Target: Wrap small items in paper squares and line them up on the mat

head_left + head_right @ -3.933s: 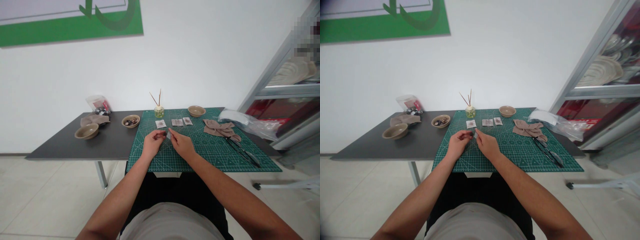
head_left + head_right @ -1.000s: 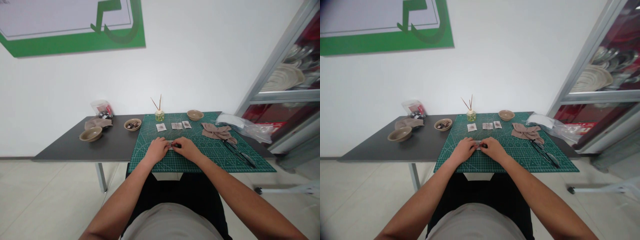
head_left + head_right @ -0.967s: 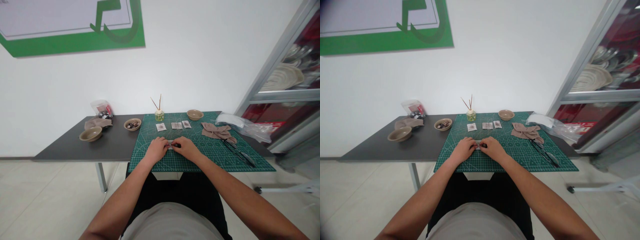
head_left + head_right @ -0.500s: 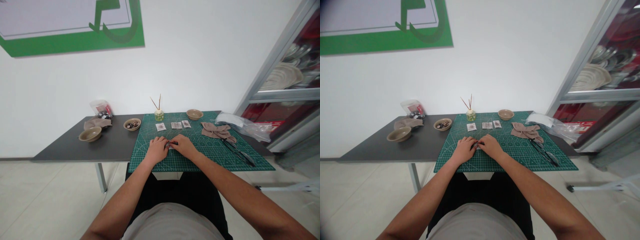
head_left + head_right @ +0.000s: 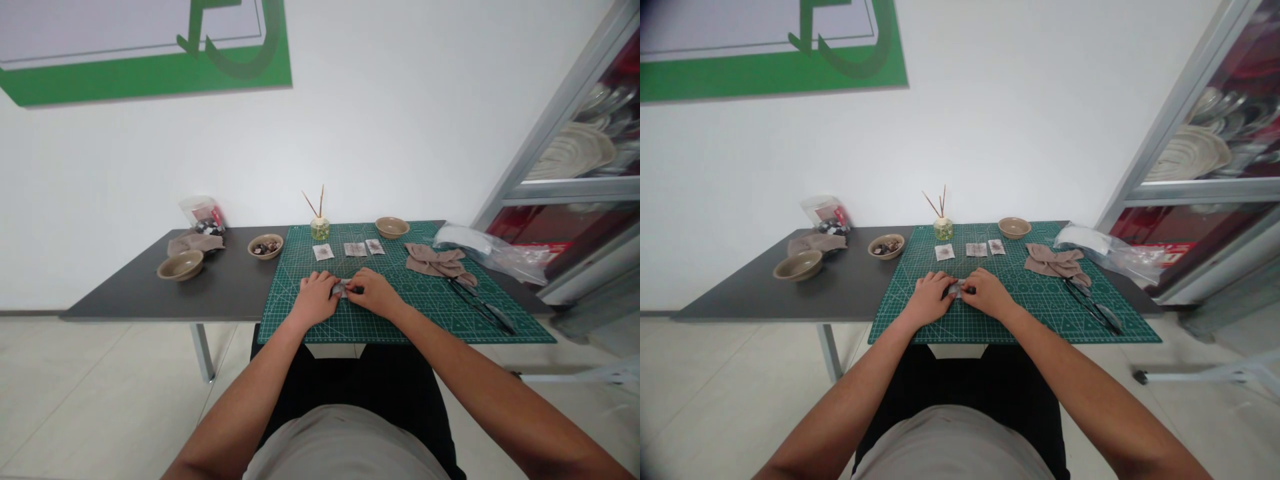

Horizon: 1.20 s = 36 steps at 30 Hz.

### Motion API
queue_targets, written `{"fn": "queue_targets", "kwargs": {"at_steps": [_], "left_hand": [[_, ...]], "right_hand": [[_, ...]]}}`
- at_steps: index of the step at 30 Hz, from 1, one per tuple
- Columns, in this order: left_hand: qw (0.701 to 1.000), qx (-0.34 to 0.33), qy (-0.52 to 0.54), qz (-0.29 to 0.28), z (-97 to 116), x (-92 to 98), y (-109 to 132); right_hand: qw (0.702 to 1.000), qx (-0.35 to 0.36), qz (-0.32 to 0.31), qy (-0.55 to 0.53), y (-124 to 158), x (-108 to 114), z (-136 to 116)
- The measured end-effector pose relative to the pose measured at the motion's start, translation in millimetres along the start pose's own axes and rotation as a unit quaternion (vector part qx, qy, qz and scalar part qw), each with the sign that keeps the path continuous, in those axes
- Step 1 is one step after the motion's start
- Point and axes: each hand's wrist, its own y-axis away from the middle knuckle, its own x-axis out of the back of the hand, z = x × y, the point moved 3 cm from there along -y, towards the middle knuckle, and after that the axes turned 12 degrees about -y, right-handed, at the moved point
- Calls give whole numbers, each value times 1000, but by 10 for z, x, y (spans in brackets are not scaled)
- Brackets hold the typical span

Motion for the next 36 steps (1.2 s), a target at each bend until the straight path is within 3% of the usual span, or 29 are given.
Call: {"fn": "queue_targets", "kwargs": {"at_steps": [3, 7, 10, 15, 19, 24, 29, 36], "left_hand": [[1000, 4, 2, -5, -4, 3, -3], [1000, 6, 7, 6, -5, -3, -1], [1000, 9, 10, 6, -5, -20, 0], [1000, 15, 7, 16, -16, -27, 3], [1000, 7, -3, 16, -17, -22, 8], [1000, 17, -10, 8, -14, -14, 2], [1000, 23, -8, 1, -5, -6, -3], [1000, 18, -10, 9, -3, -26, 2]], "right_hand": [[1000, 7, -16, -9, 2, -19, -18], [999, -26, 33, 32, -8, 3, -14], [1000, 0, -1, 21, -14, -24, -35], [997, -17, 29, 71, -13, -7, -33], [999, 10, -7, 48, -7, -29, -39], [995, -41, 33, 86, -20, -21, 11], [998, 3, 2, 59, -14, -27, -40], [999, 11, -8, 45, -6, -10, -36]]}}
